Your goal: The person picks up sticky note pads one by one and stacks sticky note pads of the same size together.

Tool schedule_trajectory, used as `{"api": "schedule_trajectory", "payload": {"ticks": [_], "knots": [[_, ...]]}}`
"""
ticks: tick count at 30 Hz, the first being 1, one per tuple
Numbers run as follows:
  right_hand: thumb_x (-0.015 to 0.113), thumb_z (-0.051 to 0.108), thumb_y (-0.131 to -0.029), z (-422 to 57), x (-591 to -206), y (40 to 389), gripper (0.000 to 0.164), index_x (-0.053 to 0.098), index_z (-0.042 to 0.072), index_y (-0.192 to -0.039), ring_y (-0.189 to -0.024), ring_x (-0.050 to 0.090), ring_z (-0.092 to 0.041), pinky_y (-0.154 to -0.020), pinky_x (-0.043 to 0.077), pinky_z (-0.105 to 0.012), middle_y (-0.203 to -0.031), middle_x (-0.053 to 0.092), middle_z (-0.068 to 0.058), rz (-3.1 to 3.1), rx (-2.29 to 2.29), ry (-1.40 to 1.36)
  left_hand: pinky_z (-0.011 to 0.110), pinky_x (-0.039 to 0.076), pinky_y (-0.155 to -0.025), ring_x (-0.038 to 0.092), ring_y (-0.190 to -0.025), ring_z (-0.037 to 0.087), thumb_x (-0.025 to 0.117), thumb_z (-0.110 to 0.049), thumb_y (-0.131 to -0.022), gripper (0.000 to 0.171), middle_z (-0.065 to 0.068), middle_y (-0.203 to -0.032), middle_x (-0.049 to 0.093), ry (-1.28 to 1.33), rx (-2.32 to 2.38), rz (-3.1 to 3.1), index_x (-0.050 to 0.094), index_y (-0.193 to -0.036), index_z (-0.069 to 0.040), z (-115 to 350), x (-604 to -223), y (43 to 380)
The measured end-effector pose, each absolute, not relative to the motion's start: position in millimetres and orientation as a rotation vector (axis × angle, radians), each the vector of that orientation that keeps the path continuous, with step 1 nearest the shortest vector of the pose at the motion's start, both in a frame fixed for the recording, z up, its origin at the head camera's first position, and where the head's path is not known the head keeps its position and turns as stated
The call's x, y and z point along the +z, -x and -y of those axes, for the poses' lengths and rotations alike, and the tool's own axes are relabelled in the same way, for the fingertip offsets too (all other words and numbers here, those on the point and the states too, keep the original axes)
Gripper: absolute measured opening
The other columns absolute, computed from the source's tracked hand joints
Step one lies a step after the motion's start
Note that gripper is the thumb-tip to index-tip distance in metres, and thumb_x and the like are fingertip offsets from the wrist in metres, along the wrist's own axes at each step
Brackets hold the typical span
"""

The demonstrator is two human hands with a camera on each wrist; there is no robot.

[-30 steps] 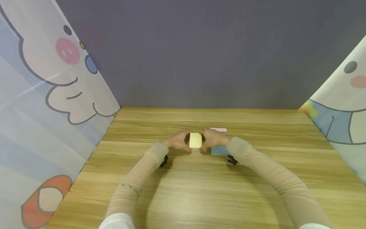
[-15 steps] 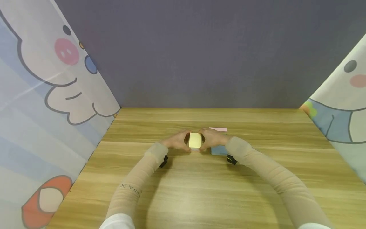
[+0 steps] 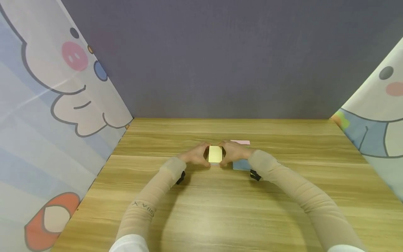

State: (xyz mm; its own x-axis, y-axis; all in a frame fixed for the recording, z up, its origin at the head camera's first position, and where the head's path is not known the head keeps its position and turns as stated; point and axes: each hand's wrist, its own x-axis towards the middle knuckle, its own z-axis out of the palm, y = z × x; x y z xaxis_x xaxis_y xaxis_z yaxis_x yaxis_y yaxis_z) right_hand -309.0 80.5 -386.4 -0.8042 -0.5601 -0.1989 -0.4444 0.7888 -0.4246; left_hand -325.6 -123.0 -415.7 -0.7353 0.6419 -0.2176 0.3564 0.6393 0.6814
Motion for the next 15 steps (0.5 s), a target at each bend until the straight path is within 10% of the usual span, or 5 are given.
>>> {"api": "schedule_trajectory", "payload": {"ticks": [15], "knots": [[0.078,0.037,-0.066,-82.1,-390.7,311.7,0.075,0.048,0.005,-0.127,-0.084,0.05,-0.017,-0.069,0.046,-0.029,-0.106,0.053,-0.003,-2.672,-0.518,0.777,0.047,0.038,-0.098,0.039,-0.118,0.027,0.076,-0.02,-0.067,0.091,0.008,-0.133,0.036,-0.803,0.8,-2.456,0.025,-0.14,-0.006,122.1,-416.7,325.8]]}}
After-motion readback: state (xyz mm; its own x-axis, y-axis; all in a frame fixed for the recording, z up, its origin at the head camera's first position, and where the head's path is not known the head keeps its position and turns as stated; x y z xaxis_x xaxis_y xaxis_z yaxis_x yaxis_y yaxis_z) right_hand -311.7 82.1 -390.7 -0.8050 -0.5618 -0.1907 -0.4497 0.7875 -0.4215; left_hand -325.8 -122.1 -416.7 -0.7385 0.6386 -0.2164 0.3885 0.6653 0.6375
